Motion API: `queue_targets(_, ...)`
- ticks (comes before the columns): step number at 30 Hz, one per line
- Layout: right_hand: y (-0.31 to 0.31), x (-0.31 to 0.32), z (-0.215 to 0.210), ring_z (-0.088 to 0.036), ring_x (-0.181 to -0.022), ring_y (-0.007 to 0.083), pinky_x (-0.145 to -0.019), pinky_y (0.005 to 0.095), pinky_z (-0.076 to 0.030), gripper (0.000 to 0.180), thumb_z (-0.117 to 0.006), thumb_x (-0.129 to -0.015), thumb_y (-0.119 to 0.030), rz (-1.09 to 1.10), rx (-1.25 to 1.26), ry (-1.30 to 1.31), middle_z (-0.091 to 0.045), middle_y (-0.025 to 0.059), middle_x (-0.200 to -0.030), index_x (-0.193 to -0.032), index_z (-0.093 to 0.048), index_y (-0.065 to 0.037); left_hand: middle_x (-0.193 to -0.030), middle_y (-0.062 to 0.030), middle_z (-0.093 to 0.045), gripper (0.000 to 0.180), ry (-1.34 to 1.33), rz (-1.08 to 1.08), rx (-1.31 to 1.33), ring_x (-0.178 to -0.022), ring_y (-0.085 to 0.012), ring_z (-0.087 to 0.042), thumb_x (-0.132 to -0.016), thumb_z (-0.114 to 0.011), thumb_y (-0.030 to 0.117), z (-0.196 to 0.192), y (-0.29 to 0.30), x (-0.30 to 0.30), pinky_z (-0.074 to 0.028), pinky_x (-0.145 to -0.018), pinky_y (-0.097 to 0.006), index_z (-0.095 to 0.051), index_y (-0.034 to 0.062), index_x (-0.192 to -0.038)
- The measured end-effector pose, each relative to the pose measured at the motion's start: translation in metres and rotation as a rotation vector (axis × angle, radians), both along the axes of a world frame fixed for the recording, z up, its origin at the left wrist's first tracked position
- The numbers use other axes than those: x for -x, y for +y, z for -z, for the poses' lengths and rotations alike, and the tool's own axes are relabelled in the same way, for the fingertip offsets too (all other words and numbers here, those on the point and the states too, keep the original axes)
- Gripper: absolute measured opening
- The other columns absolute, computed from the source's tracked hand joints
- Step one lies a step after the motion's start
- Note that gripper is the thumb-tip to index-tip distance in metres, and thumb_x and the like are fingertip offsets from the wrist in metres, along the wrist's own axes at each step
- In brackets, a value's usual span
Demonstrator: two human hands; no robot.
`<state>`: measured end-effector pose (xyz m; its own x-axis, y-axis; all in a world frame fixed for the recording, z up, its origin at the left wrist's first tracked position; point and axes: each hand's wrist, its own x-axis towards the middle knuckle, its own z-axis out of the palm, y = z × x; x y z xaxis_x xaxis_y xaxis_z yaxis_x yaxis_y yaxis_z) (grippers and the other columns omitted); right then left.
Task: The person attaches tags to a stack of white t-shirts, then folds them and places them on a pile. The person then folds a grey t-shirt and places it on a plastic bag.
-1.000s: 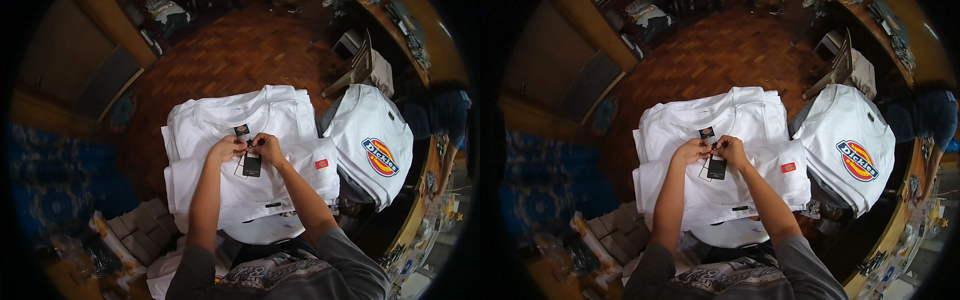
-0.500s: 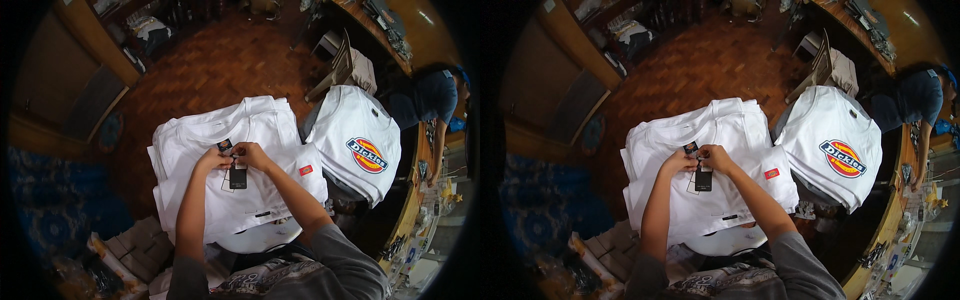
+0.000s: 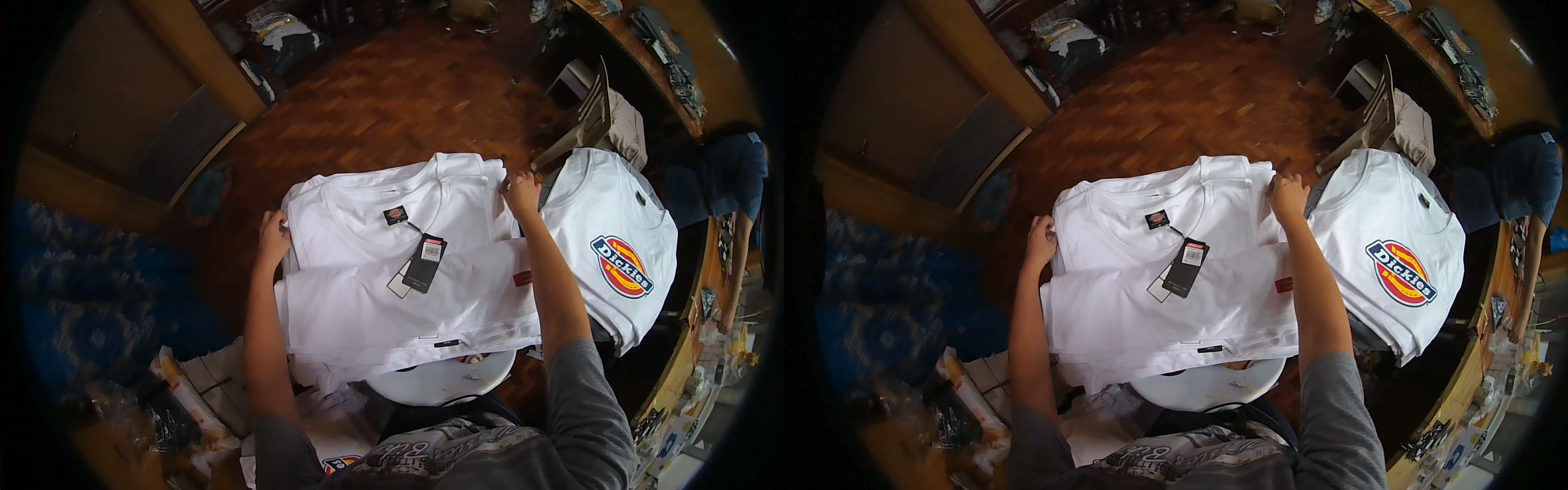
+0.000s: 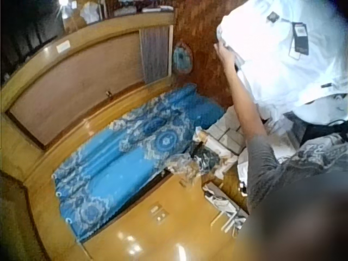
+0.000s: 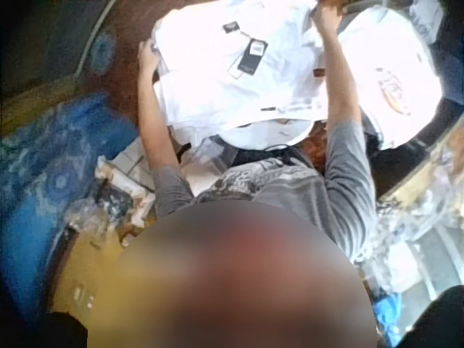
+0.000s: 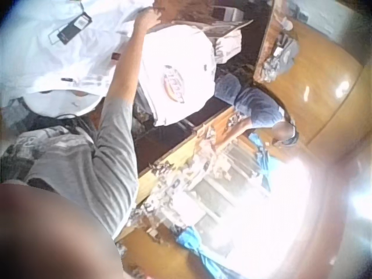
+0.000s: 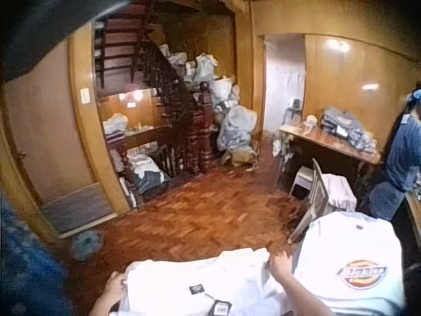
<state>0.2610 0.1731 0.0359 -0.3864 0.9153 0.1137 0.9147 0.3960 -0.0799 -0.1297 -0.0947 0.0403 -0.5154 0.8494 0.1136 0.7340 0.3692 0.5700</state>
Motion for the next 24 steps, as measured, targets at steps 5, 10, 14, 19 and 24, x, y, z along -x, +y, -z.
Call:
queue_targets(5, 0.016, -0.024, 0.021, -0.043, -0.095, 0.0241, -0.073, 0.0438, -0.036, 0.027, -0.055, -0.061, -0.009, 0.012, 0.340, 0.234, -0.052, 0.0053, -0.093, -0.087, -0.048, -0.014, -0.079, -0.0043, -0.047, 0.024, -0.566, -0.106, -0.102, -0.076, -0.0154, -0.048, -0.061, -0.050, -0.012, 0.003, 0.008, 0.003, -0.039, -0.065, -0.025, -0.042, 0.0040, -0.076)
queue_targets(10, 0.003, -0.010, 0.014, -0.041, -0.099, 0.0240, -0.076, 0.0468, -0.034, 0.034, -0.051, -0.063, -0.006, 0.007, 0.250, 0.176, -0.048, 0.0050, -0.102, -0.094, -0.046, -0.017, -0.075, -0.0049, -0.051, 0.031, -0.219, -0.100, -0.186, -0.071, -0.0147, -0.050, -0.059, -0.055, -0.008, -0.020, 0.001, -0.015, -0.040, -0.064, -0.025, -0.052, 0.0025, -0.088)
queue_targets(14, 0.007, -0.003, 0.003, -0.042, -0.096, 0.0210, -0.075, 0.0436, -0.033, 0.021, -0.048, -0.066, -0.008, 0.011, 0.180, -0.037, -0.049, 0.0042, -0.099, -0.084, -0.055, -0.015, -0.074, -0.0061, -0.053, 0.017, -0.265, -0.103, -0.113, -0.072, -0.0140, -0.051, -0.059, -0.055, -0.009, -0.026, -0.013, -0.014, -0.040, -0.066, -0.025, -0.052, 0.0005, -0.073)
queue_targets(19, -0.007, -0.060, -0.056, -0.047, -0.079, 0.0271, -0.066, 0.0339, -0.039, 0.020, -0.060, -0.053, -0.007, -0.354, -0.065, 0.364, -0.051, 0.0093, -0.080, -0.072, -0.055, -0.004, -0.066, -0.0061, -0.053, 0.017, -0.434, 0.016, -0.175, -0.072, -0.0143, -0.051, -0.058, -0.056, -0.009, -0.073, -0.056, -0.032, -0.040, -0.069, -0.026, -0.043, 0.0010, -0.056)
queue_targets(24, -0.127, -0.152, -0.039, -0.054, -0.083, 0.0252, -0.070, 0.0294, -0.043, 0.018, -0.048, -0.057, 0.008, -0.452, 0.328, 0.577, -0.056, 0.0118, -0.087, -0.072, -0.053, 0.001, -0.072, -0.0089, -0.058, 0.015, -0.193, 0.093, -0.022, -0.082, -0.0252, -0.052, -0.051, -0.050, -0.013, -0.056, -0.160, -0.071, -0.038, -0.076, -0.033, -0.048, 0.0023, -0.049)
